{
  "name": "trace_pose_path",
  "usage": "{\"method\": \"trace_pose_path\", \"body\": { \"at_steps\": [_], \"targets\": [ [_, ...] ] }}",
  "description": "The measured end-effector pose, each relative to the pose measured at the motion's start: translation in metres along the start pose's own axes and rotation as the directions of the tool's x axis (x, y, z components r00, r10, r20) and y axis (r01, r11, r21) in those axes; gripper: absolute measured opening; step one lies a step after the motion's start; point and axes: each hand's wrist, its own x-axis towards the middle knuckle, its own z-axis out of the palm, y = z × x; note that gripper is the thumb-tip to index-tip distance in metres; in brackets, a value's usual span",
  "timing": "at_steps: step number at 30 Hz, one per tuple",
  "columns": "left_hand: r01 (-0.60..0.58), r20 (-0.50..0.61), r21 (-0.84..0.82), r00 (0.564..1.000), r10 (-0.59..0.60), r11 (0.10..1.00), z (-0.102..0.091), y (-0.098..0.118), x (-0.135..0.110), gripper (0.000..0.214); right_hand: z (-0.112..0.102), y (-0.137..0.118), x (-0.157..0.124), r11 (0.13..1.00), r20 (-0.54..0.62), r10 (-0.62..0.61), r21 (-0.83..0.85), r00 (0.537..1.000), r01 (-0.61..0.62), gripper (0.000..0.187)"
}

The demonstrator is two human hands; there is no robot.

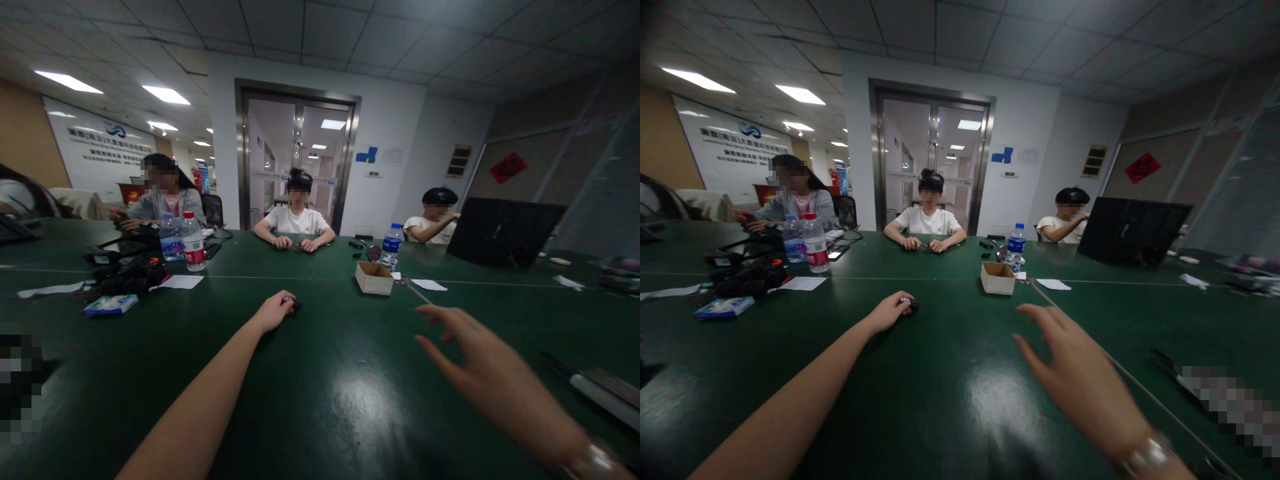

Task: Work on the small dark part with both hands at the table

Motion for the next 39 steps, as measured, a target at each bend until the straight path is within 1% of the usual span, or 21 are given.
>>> {"method": "trace_pose_path", "body": {
  "at_steps": [1, 2, 3, 4, 5, 6, 7, 8, 9, 10, 11, 12, 14, 17, 19, 21, 26, 29, 33, 35, 39],
  "targets": [
    [-0.001, -0.05, -0.064, 0.999, -0.002, 0.998, 0.005, -0.004, 0.004, 0.028, 0.019, -0.011, 0.017, 0.996, 0.135, -0.021, 0.092, 0.991, 0.009, 0.035],
    [-0.012, -0.102, -0.123, 0.995, -0.001, 0.992, 0.009, -0.007, 0.005, 0.029, 0.042, -0.022, 0.035, 0.981, 0.248, -0.049, 0.192, 0.968, 0.0, 0.03],
    [-0.033, -0.148, -0.173, 0.989, 0.007, 0.984, 0.012, -0.01, 0.006, 0.029, 0.069, -0.031, 0.053, 0.956, 0.343, -0.065, 0.29, 0.937, -0.04, 0.027],
    [-0.063, -0.178, -0.215, 0.984, 0.025, 0.975, 0.013, -0.012, 0.006, 0.028, 0.097, -0.04, 0.07, 0.914, 0.429, -0.043, 0.381, 0.902, -0.138, 0.026],
    [-0.098, -0.188, -0.251, 0.981, 0.051, 0.963, 0.014, -0.013, 0.004, 0.028, 0.126, -0.047, 0.086, 0.838, 0.517, 0.014, 0.46, 0.856, -0.292, 0.027],
    [-0.131, -0.181, -0.287, 0.98, 0.08, 0.949, 0.014, -0.014, 0.003, 0.028, 0.153, -0.053, 0.098, 0.715, 0.6, 0.088, 0.518, 0.795, -0.469, 0.026],
    [-0.156, -0.169, -0.32, 0.98, 0.106, 0.935, 0.013, -0.013, 0.001, 0.029, 0.177, -0.058, 0.108, 0.561, 0.646, 0.106, 0.588, 0.756, -0.582, 0.026],
    [-0.175, -0.159, -0.346, 0.979, 0.126, 0.922, 0.012, -0.012, 0.0, 0.029, 0.198, -0.062, 0.116, 0.412, 0.668, 0.088, 0.651, 0.739, -0.638, 0.025],
    [-0.186, -0.15, -0.363, 0.979, 0.14, 0.913, 0.011, -0.011, -0.002, 0.031, 0.214, -0.065, 0.121, 0.291, 0.656, 0.053, 0.711, 0.753, -0.64, 0.024],
    [-0.192, -0.145, -0.371, 0.978, 0.147, 0.909, 0.01, -0.01, -0.002, 0.032, 0.227, -0.068, 0.124, 0.211, 0.63, 0.032, 0.755, 0.776, -0.621, 0.021],
    [-0.195, -0.14, -0.373, 0.978, 0.153, 0.907, 0.008, -0.009, -0.002, 0.033, 0.235, -0.069, 0.125, 0.169, 0.599, 0.02, 0.787, 0.8, -0.594, 0.018],
    [-0.199, -0.135, -0.372, 0.978, 0.159, 0.907, 0.008, -0.008, -0.002, 0.035, 0.24, -0.069, 0.125, 0.147, 0.571, 0.008, 0.811, 0.821, -0.566, 0.016],
    [-0.207, -0.116, -0.37, 0.978, 0.176, 0.906, 0.007, -0.007, -0.002, 0.035, 0.243, -0.067, 0.123, 0.115, 0.535, -0.021, 0.84, 0.845, -0.53, 0.014],
    [-0.2, -0.086, -0.345, 0.98, 0.182, 0.917, 0.006, -0.006, -0.003, 0.034, 0.24, -0.06, 0.12, 0.029, 0.5, -0.068, 0.866, 0.864, -0.499, 0.013],
    [-0.192, -0.075, -0.325, 0.981, 0.178, 0.926, 0.006, -0.004, -0.004, 0.035, 0.238, -0.058, 0.12, 0.01, 0.484, -0.063, 0.875, 0.873, -0.485, 0.013],
    [-0.193, -0.087, -0.302, 0.981, 0.174, 0.934, 0.006, -0.003, -0.005, 0.036, 0.239, -0.057, 0.12, 0.028, 0.478, -0.04, 0.879, 0.878, -0.477, 0.014],
    [-0.159, -0.213, -0.222, 0.971, 0.112, 0.962, 0.005, -0.004, -0.006, 0.038, 0.241, -0.059, 0.122, 0.041, 0.48, -0.048, 0.877, 0.876, -0.478, 0.016],
    [-0.132, -0.213, -0.22, 0.973, 0.085, 0.967, 0.004, -0.004, -0.005, 0.035, 0.242, -0.059, 0.122, 0.044, 0.467, -0.055, 0.884, 0.883, -0.465, 0.02],
    [-0.051, -0.179, -0.249, 0.984, 0.005, 0.967, 0.003, -0.004, -0.004, 0.041, 0.243, -0.059, 0.121, 0.061, 0.436, -0.083, 0.9, 0.896, -0.432, 0.023],
    [-0.021, -0.174, -0.266, 0.984, -0.027, 0.964, 0.003, -0.004, -0.004, 0.044, 0.242, -0.059, 0.122, 0.101, 0.424, -0.095, 0.904, 0.901, -0.415, 0.024],
    [0.005, -0.19, -0.243, 0.98, -0.052, 0.97, 0.002, -0.002, -0.004, 0.049, 0.241, -0.06, 0.123, 0.235, 0.368, -0.096, 0.911, 0.925, -0.338, 0.026]
  ]
}}
